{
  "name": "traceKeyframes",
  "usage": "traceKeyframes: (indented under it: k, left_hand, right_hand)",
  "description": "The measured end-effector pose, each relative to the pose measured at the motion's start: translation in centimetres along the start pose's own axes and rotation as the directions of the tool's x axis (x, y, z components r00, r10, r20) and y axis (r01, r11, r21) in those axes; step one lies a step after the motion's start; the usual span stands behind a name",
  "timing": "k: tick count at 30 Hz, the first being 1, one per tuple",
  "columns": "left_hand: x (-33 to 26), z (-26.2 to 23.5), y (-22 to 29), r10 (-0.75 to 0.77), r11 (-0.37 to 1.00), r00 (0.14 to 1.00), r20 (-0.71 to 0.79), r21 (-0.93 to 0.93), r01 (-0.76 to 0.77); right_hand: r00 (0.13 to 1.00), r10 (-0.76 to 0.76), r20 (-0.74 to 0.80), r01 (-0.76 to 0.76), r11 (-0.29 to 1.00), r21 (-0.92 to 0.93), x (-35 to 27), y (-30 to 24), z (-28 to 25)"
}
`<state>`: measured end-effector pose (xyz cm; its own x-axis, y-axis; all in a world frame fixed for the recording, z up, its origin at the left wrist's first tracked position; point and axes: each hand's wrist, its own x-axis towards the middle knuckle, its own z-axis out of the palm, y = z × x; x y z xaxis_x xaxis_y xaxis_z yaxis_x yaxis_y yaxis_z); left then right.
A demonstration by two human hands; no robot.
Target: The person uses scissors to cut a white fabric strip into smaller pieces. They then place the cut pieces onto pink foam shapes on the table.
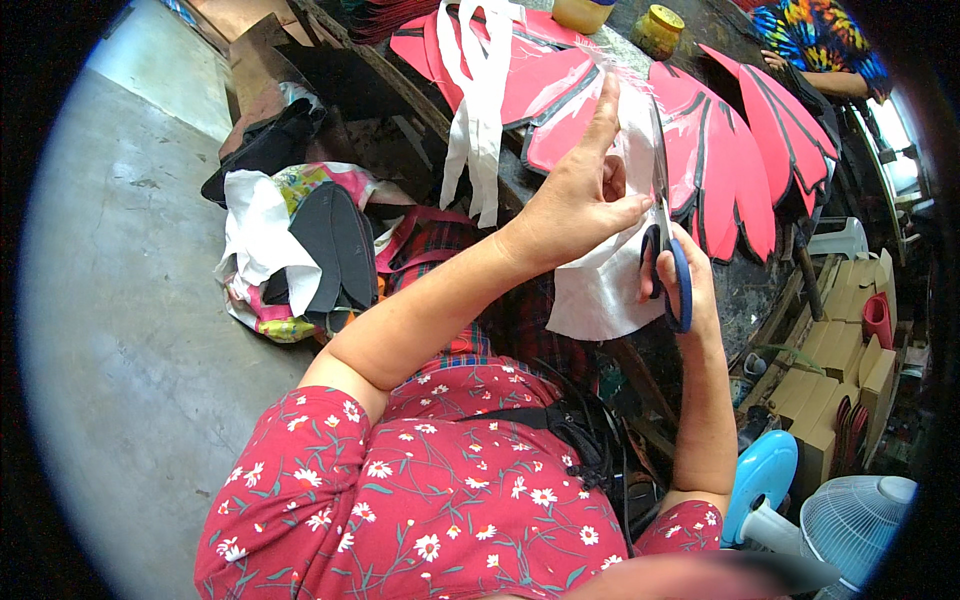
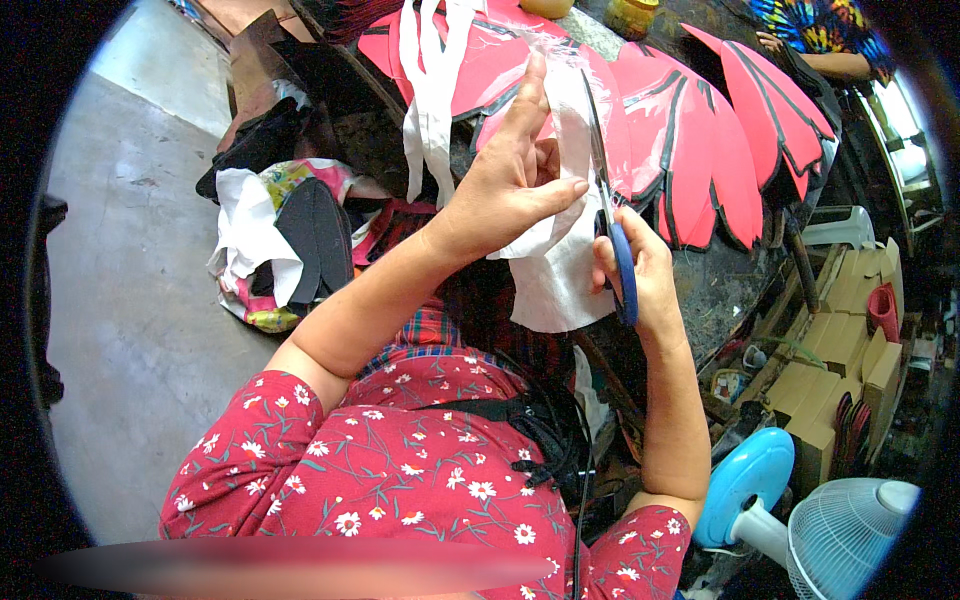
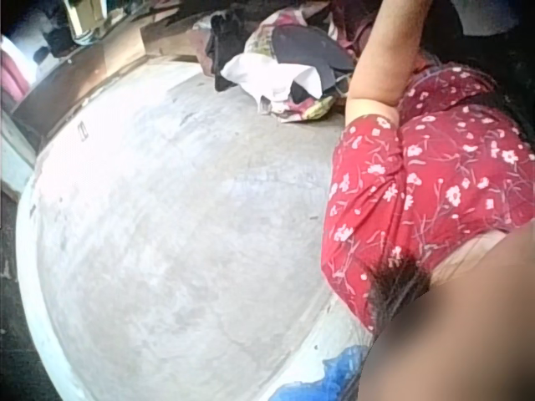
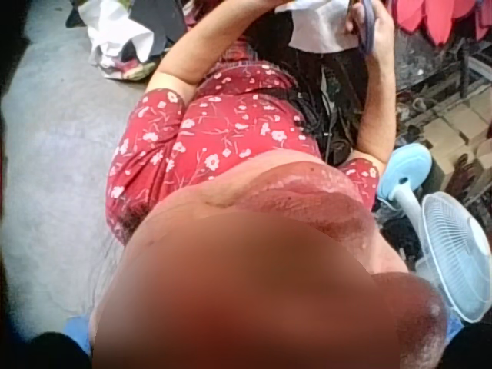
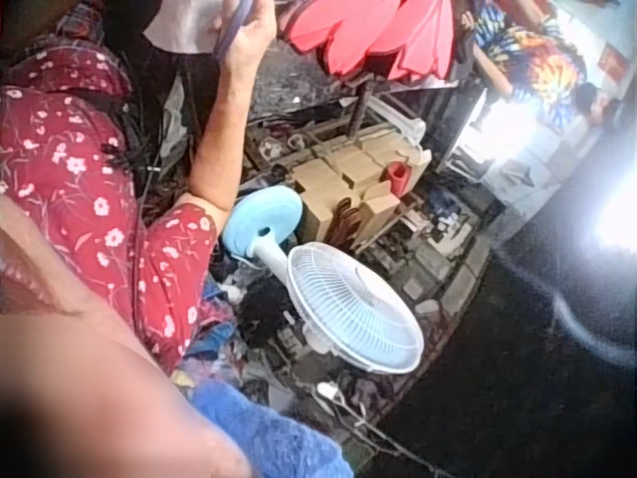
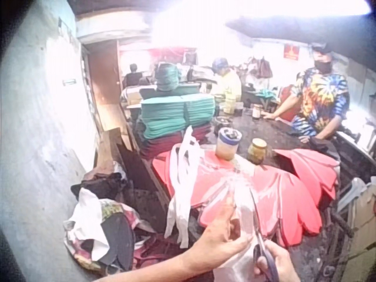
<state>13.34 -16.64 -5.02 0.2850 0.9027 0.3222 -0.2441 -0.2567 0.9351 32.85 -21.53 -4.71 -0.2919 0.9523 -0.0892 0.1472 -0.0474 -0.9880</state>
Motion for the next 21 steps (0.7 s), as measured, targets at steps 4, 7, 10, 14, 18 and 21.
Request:
traceKeyframes:
  k: [4,7,10,14,18,21]
  left_hand:
    - [-0.2,0.0,-0.2,0.082,0.997,0.997,-0.013,0.013,-0.082]
    - [-0.3,0.0,-0.3,0.089,0.996,0.996,-0.021,0.028,-0.088]
    - [-0.6,-0.1,-0.2,0.079,0.997,0.996,-0.034,0.028,-0.078]
    - [-0.7,-0.3,0.2,0.093,0.995,0.994,-0.051,0.035,-0.091]
    - [-0.8,-0.5,0.6,0.008,1.000,1.000,0.011,0.002,-0.008]
    - [-1.0,-0.5,0.6,0.002,1.000,1.000,0.015,-0.015,-0.002]
  right_hand:
    - [1.000,-0.007,-0.008,0.006,0.998,-0.059,-0.2,-0.1,0.1]
    - [0.999,0.016,-0.029,-0.017,0.999,-0.044,-0.3,-0.3,0.4]
    - [0.995,0.083,-0.049,-0.082,0.996,0.033,-0.6,-0.7,0.6]
    - [0.994,0.102,-0.037,-0.098,0.990,0.098,-0.8,-0.9,0.6]
    - [0.999,0.019,-0.027,-0.022,0.994,-0.103,-0.2,-0.3,1.0]
    - [0.997,-0.016,-0.079,0.010,0.997,-0.074,-0.1,-0.1,1.2]
